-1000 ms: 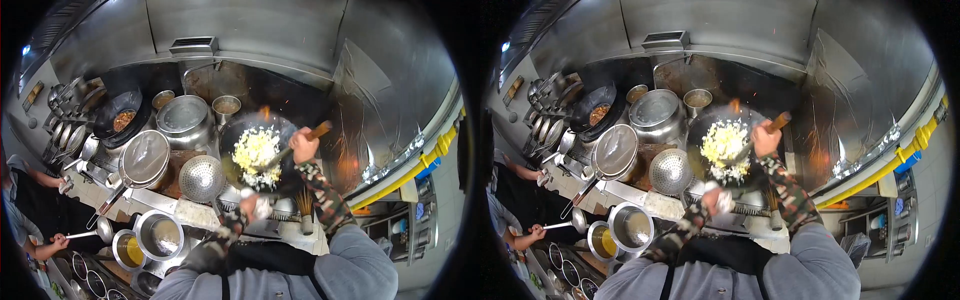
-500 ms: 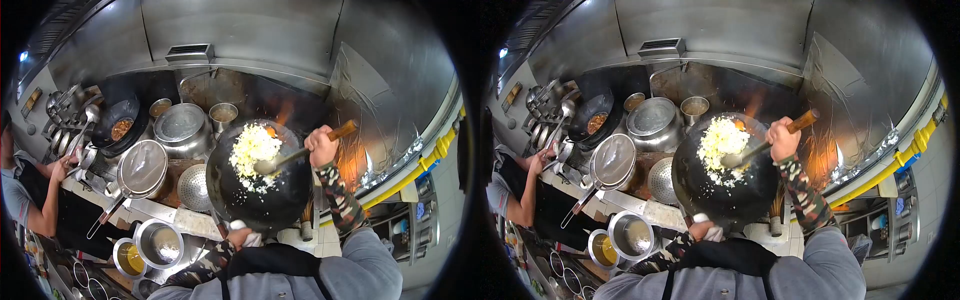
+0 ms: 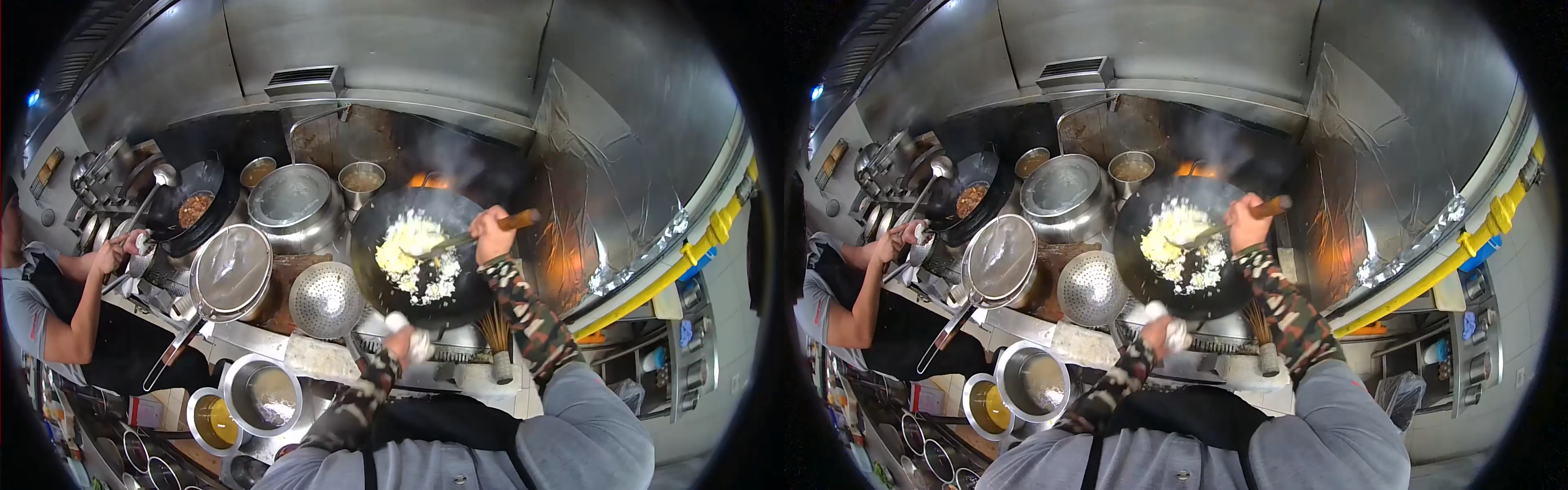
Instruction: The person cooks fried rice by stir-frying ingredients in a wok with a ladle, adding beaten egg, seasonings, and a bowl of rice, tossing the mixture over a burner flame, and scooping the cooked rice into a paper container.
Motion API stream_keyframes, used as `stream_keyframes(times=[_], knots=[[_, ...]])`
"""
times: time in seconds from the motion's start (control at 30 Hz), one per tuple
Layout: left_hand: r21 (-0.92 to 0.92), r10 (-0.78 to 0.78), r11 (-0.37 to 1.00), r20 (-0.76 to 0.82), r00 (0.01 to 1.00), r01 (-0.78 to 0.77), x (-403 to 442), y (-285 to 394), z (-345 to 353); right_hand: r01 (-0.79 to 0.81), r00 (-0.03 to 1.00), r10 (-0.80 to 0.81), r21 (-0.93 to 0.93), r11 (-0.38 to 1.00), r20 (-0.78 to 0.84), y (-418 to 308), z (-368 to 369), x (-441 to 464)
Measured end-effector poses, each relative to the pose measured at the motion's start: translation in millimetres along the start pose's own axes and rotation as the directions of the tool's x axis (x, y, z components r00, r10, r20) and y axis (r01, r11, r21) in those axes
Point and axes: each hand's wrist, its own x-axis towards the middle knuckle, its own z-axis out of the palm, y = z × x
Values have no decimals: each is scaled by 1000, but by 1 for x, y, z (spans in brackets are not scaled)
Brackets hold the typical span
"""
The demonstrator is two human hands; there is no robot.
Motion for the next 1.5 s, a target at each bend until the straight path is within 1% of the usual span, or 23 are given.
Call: stream_keyframes(times=[0.07,0.17,0.27,0.3,0.33,0.43,0.47,0.53,0.63,0.7,0.8,0.9,0.97,1.07,1.13,1.17,1.2,1.23,1.37,1.4,1.43,1.47,1.5], knots=[[-706,-393,565,225,892,427,-34,3,22,-48,997,35,224,973,63,-37,-3,18],[-275,230,935,-7,973,-223,-35,8,-1,-127,992,128,238,963,10,-62,7,-11],[-468,-182,862,72,981,195,2,8,-4,-85,995,89,106,991,-39,0,4,-13],[-715,-359,622,100,928,318,-6,14,1,-54,998,59,143,988,-25,-3,0,-3],[-803,-484,-242,586,650,544,-9,-22,42,-25,999,29,191,981,-16,-14,1,6],[-898,-374,39,395,839,439,-38,56,-22,-89,995,73,246,965,74,-57,-6,7],[-707,-144,684,114,983,182,-21,39,-19,-82,997,79,191,978,21,-62,4,-12],[-819,-392,-356,568,723,450,14,39,-21,-104,994,105,138,985,0,-14,5,-26],[-639,-413,572,318,853,515,-12,3,8,-61,998,62,102,993,-4,-13,3,-4],[-248,-590,667,402,701,703,-35,19,-2,-52,998,41,207,977,54,-52,-2,3],[-710,-81,700,29,996,78,-52,17,19,-113,994,113,133,985,12,-36,15,-30],[-405,259,878,-45,965,-255,-49,-21,39,16,999,-14,-79,997,32,27,-8,-7],[-153,486,862,-29,874,-484,-35,-46,44,-15,998,10,95,995,59,-24,2,5],[-684,203,649,-265,943,-332,-37,-12,39,-53,996,37,200,978,80,-61,1,-14],[-250,164,954,-30,986,-166,-8,32,-34,-93,994,82,186,978,66,-18,0,-27],[-759,-139,595,227,964,265,9,9,-10,-67,997,64,94,993,30,3,-4,-21],[-891,-420,-130,447,790,435,27,-14,14,-42,999,42,-4,999,-4,14,-7,-12],[-529,-300,752,255,919,393,3,7,-1,-54,998,57,142,988,-21,3,-4,-3],[-654,-147,730,137,980,201,-35,30,-9,-148,988,138,179,973,69,-67,-2,-10],[21,145,988,180,973,-152,-25,-2,-12,-182,983,184,140,973,-7,-53,6,-23],[-633,-141,685,369,919,360,-1,-1,1,-111,994,111,115,987,6,-23,2,-23],[-854,-411,-159,513,754,495,24,1,14,-40,999,39,88,995,15,0,-1,-21],[-743,-479,400,330,813,537,3,5,19,-37,999,37,0,999,-22,1,1,-12]])
